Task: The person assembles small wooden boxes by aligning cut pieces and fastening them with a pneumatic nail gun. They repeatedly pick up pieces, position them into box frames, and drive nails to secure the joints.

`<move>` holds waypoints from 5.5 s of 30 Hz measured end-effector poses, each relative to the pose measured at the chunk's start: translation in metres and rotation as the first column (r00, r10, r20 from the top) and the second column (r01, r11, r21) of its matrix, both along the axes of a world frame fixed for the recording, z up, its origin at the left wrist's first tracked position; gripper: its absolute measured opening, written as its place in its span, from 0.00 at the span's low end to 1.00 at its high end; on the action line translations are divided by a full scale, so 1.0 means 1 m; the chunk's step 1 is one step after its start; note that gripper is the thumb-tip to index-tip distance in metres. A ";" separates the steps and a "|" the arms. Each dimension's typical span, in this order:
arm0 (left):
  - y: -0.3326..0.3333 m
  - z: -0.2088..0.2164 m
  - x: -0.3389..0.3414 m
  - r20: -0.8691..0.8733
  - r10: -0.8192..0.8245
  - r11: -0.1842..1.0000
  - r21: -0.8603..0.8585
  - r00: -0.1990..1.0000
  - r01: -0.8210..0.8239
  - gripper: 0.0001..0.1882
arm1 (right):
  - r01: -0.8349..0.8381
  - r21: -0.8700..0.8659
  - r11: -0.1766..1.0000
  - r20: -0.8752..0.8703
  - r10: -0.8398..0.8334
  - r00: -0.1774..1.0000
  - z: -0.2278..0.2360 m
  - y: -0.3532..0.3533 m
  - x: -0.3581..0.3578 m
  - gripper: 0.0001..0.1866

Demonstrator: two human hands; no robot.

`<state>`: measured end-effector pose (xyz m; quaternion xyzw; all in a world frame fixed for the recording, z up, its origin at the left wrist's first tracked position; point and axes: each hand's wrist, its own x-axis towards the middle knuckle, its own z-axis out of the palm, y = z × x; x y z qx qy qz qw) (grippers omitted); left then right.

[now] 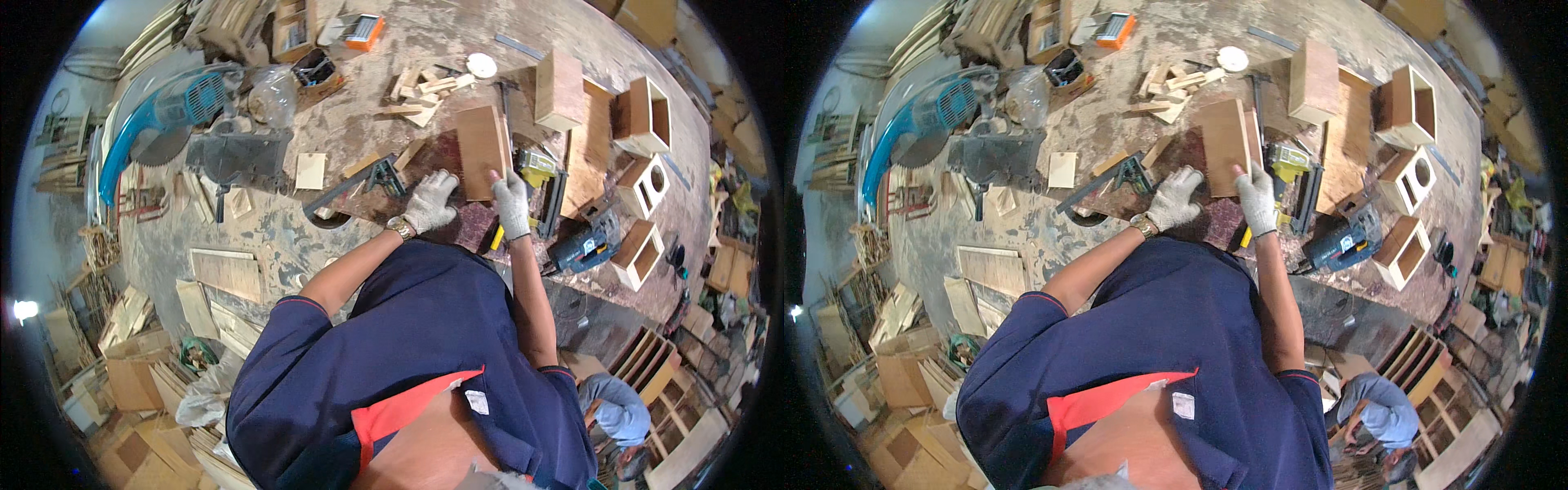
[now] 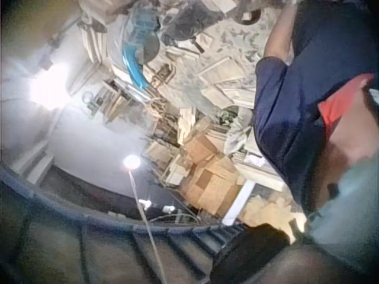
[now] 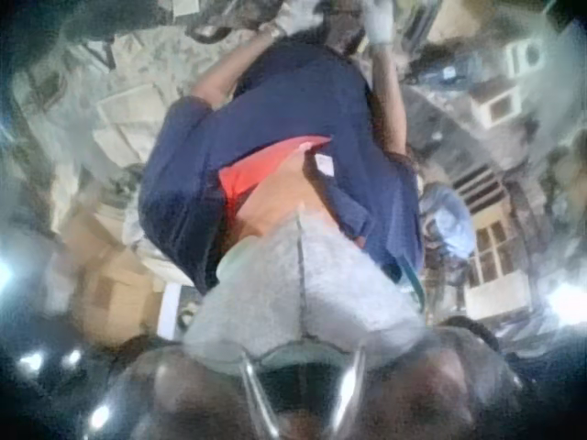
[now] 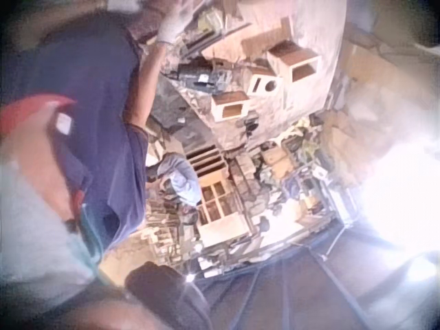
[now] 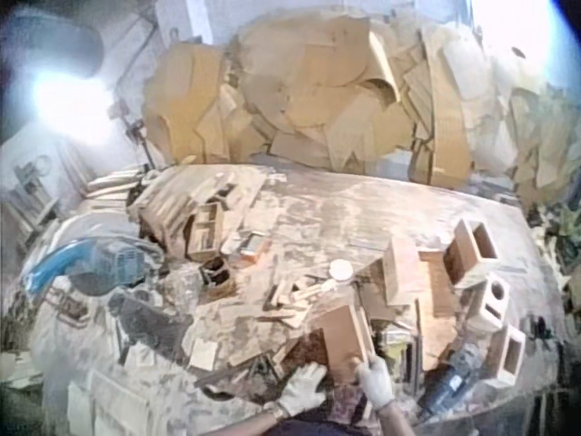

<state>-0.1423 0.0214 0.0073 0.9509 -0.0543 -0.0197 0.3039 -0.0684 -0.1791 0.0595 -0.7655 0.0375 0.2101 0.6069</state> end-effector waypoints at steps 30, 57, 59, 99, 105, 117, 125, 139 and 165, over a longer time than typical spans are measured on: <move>0.137 0.041 0.027 -0.632 -0.391 0.538 -0.747 0.669 -0.391 0.23 | 0.232 0.218 0.948 -0.066 -0.223 0.973 0.032 -0.043 -0.104 0.21; 0.008 0.043 0.041 0.140 -0.285 0.953 0.150 0.948 0.264 0.48 | 0.152 -0.336 0.929 0.356 -0.024 0.934 -0.042 -0.024 -0.043 0.14; 0.009 0.041 0.042 0.139 -0.294 0.950 0.149 0.945 0.274 0.45 | 0.115 -0.315 0.942 0.400 0.022 0.916 -0.041 -0.024 -0.042 0.18; -0.047 -0.043 0.003 -0.154 0.407 0.899 -0.105 0.900 -0.424 0.73 | -0.030 -0.101 0.994 0.438 0.071 0.896 -0.067 -0.023 -0.017 0.16; -0.089 -0.060 0.020 -0.104 0.570 0.689 -0.479 0.815 -0.543 0.64 | -0.043 -0.210 0.977 0.447 0.135 0.884 -0.067 -0.027 -0.014 0.16; -0.102 -0.073 0.026 -0.081 0.689 0.657 -0.350 0.721 -0.667 0.55 | -0.103 -0.217 0.971 0.407 0.186 0.894 -0.061 -0.030 -0.011 0.14; -0.102 -0.072 0.026 -0.072 0.691 0.644 -0.390 0.719 -0.658 0.52 | -0.074 -0.155 0.985 0.409 0.132 0.903 -0.065 -0.029 -0.013 0.13; -0.099 -0.067 0.024 -0.008 0.652 0.706 -0.360 0.758 -0.610 0.64 | -0.080 -0.127 0.989 0.373 0.122 0.920 -0.069 -0.031 -0.014 0.13; -0.102 -0.065 0.023 -0.047 0.685 0.662 -0.376 0.727 -0.648 0.52 | -0.084 -0.127 0.988 0.478 0.135 0.868 -0.071 -0.029 -0.012 0.13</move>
